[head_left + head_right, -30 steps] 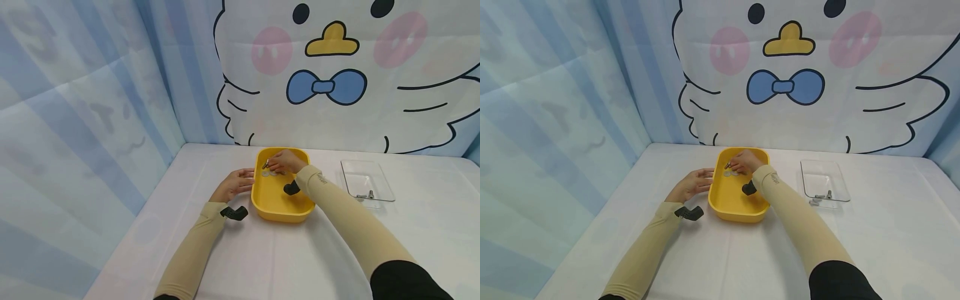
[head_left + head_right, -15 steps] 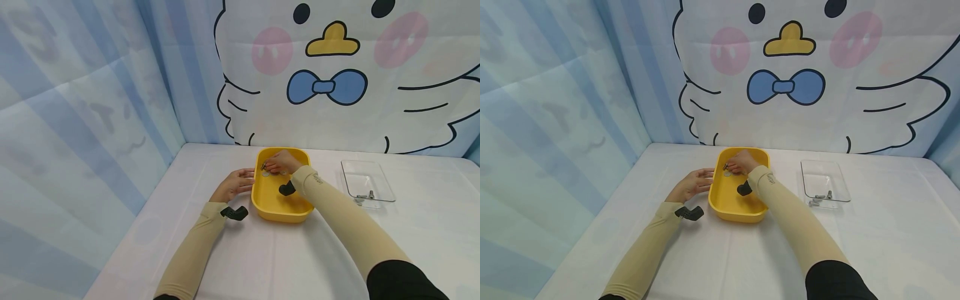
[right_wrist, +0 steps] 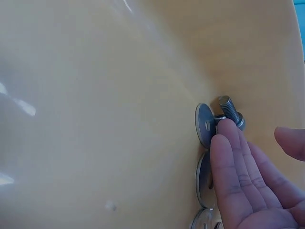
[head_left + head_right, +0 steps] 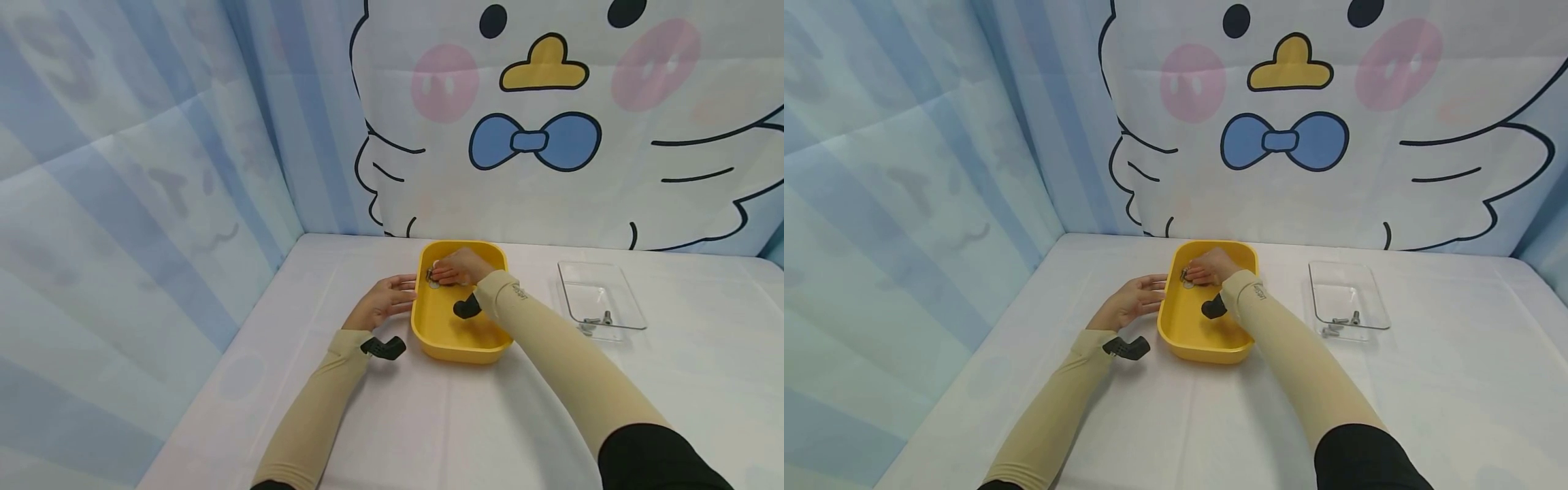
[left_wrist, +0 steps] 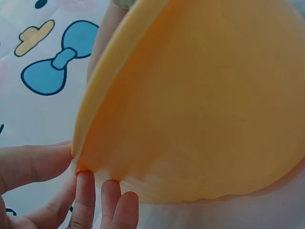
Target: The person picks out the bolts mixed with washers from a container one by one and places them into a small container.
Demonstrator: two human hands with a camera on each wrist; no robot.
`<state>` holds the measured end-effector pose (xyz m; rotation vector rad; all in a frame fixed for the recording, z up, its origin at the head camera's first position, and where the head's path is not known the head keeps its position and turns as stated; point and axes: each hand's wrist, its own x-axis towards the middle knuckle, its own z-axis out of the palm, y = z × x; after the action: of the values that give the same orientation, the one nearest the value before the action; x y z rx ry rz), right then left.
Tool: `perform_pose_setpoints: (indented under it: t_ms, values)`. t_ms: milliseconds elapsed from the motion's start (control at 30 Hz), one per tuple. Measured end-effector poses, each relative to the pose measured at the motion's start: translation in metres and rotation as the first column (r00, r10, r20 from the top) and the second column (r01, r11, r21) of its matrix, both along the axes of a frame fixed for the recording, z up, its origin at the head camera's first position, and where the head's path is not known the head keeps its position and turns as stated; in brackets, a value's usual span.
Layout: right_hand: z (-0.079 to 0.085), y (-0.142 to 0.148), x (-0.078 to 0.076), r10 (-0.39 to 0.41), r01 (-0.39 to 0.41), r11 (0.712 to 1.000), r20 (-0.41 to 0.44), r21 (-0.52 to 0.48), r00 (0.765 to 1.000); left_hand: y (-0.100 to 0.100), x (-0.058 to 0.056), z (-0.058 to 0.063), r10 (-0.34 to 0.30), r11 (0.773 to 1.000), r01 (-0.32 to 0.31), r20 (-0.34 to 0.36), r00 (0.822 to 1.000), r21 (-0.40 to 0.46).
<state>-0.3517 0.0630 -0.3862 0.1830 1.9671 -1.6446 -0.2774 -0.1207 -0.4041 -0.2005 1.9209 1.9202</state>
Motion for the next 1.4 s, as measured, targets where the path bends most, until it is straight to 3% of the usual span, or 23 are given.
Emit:
perform_pose_setpoints:
  t_ms: [300,500,833,1200,1400]
  values:
    - [0.000,-0.002,-0.003,0.003,-0.002,1.000,0.038,-0.016,0.999,-0.001,0.000,0.002,0.001,1.000,-0.001,0.005,1.000,-0.001]
    - [-0.004,-0.004,-0.003,0.055,-0.055,0.998,-0.027,0.009,0.998,-0.003,0.001,0.003,0.006,1.000,-0.006,0.003,1.000,-0.010]
    - [-0.006,0.006,-0.005,0.167,-0.151,0.981,-0.133,0.122,0.977,-0.002,0.000,0.000,-0.007,1.000,0.007,-0.006,1.000,-0.007]
    - [-0.006,0.011,-0.008,0.120,-0.120,0.992,0.010,0.048,0.993,-0.002,0.000,-0.001,-0.008,1.000,0.008,-0.013,1.000,-0.009]
    - [-0.004,0.008,-0.005,0.146,-0.147,0.988,0.017,0.038,0.989,0.000,0.001,0.002,-0.009,1.000,0.008,-0.010,1.000,-0.008]
